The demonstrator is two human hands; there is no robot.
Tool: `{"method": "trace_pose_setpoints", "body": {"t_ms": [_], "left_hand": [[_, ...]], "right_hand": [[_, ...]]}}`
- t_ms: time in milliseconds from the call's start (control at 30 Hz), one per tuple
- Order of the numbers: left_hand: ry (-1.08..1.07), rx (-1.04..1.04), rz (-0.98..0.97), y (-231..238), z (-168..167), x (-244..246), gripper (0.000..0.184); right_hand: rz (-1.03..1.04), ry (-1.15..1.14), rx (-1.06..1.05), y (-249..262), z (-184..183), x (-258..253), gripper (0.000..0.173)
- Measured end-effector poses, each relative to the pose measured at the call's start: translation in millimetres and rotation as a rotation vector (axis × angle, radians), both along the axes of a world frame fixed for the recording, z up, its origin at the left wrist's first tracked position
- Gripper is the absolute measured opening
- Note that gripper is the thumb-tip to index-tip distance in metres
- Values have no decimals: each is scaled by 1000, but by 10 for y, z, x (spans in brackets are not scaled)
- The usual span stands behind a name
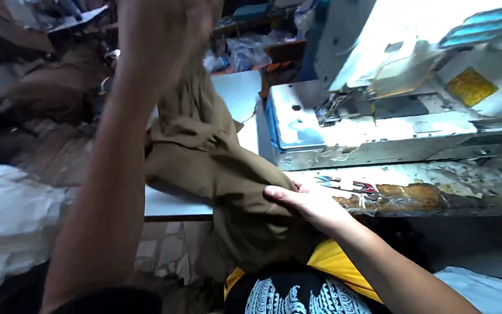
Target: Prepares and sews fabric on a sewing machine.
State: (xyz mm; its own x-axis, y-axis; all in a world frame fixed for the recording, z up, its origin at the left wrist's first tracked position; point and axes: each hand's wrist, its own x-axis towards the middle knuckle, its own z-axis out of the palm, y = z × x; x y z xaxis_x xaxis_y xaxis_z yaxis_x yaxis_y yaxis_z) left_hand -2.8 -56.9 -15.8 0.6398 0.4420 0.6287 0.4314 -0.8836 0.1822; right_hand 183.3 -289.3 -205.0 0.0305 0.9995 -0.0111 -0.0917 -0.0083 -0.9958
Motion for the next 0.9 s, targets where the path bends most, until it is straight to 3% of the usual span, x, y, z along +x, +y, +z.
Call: {"method": "trace_pose_setpoints", "body": {"t_ms": [133, 200, 300, 333, 400, 433, 500, 567, 633, 733, 833, 900], "left_hand": [[100, -246, -165, -979, -1439, -182, 48], [185, -228, -245, -1169, -1795, -81, 56], [216, -23, -287, -1047, -1750, 165, 42], [167, 40, -296, -935, -1610, 160, 32], [51, 145, -292, -819, -1175, -107, 28], [-5, 185, -263, -816, -942, -352, 28], [-5, 217, -126, -907, -595, -1014, 31], [186, 118, 101, -1029, -610, -1753, 28], [388, -82, 325, -1093, -871, -2277, 40], [391, -313, 475, -1230, -1186, -2121, 39], [365, -297, 381, -1028, -1661, -1566, 31], [333, -290, 409, -814, -1950, -1238, 33]], "right_hand": [[-127, -55, -103, -235, -194, 322, 18], [-189, -214, -14, -287, -176, 328, 20], [-114, -632, 610, -355, 9, 133, 20], [22, -643, 786, -397, 166, 33, 20], [229, -471, 914, -503, 301, -122, 25], [198, -421, 900, -523, 236, -113, 25], [-50, -391, 767, -450, -51, 19, 22], [-226, -374, 608, -330, -240, 131, 22], [-252, -429, 561, -217, -295, 118, 23], [-174, -775, 522, 189, -384, -159, 29], [-70, -1075, 423, 793, -563, -654, 41], [31, -1112, 324, 1062, -528, -940, 52]]}}
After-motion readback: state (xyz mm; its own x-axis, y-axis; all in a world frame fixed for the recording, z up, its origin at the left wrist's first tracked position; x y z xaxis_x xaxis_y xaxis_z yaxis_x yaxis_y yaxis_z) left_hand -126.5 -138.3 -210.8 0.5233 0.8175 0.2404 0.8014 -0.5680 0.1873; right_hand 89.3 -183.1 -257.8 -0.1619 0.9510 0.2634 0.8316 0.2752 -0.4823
